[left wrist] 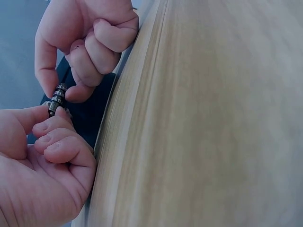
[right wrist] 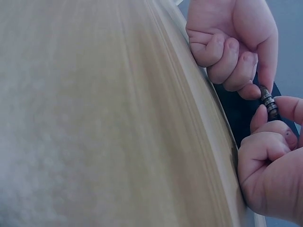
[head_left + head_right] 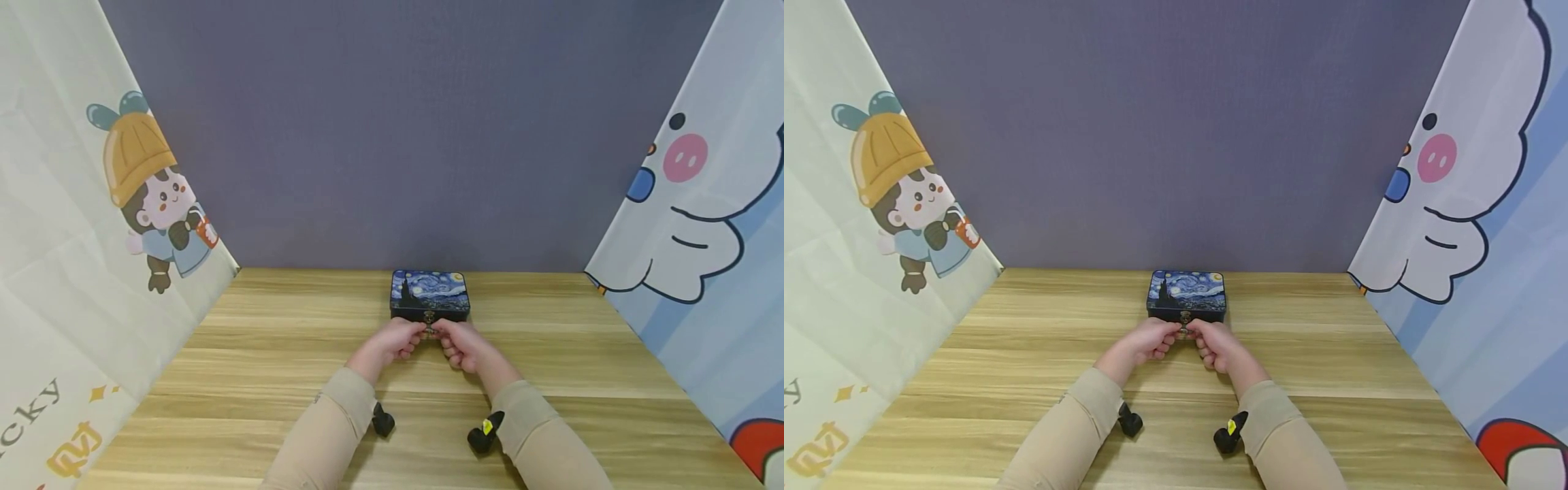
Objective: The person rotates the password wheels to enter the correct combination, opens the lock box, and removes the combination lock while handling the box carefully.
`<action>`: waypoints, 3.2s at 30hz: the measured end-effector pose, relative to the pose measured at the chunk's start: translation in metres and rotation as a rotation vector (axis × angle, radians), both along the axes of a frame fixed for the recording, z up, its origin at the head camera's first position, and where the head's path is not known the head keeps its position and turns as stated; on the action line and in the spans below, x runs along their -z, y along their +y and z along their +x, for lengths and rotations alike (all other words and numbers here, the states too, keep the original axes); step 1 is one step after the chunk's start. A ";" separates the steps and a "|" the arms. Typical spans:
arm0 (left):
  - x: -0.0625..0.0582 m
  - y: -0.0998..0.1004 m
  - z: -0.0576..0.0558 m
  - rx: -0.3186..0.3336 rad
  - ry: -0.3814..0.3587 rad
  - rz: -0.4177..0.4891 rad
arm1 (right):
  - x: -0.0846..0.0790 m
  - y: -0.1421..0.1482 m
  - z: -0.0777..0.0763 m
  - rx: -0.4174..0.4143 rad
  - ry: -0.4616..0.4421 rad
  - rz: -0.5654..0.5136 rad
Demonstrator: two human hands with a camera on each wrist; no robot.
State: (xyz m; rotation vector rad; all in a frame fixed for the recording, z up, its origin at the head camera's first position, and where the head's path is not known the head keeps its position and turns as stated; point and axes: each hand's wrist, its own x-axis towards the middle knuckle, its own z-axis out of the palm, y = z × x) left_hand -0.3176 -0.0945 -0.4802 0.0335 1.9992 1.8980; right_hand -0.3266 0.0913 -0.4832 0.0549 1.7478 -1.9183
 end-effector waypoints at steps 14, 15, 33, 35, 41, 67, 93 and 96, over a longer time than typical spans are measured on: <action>0.000 0.000 0.001 0.001 -0.002 -0.013 | -0.001 -0.001 0.000 0.001 0.003 0.008; 0.000 0.000 0.000 0.001 -0.004 -0.011 | 0.000 -0.001 0.000 0.004 0.005 0.010; -0.001 0.000 0.001 -0.006 0.001 -0.018 | 0.000 -0.001 0.000 0.014 0.021 -0.002; 0.000 0.000 0.001 -0.007 0.002 -0.018 | -0.001 -0.001 0.000 0.011 0.021 -0.003; 0.000 0.000 0.000 -0.005 0.000 -0.014 | 0.001 -0.001 0.001 0.011 0.021 0.006; 0.003 0.000 -0.003 -0.008 -0.012 0.003 | 0.003 0.000 -0.001 0.001 0.046 0.000; 0.004 -0.001 -0.003 0.000 -0.019 -0.006 | 0.000 0.012 -0.003 -0.039 0.012 -0.006; 0.004 0.000 -0.002 -0.001 -0.017 -0.014 | 0.000 0.014 -0.003 -0.040 0.007 -0.007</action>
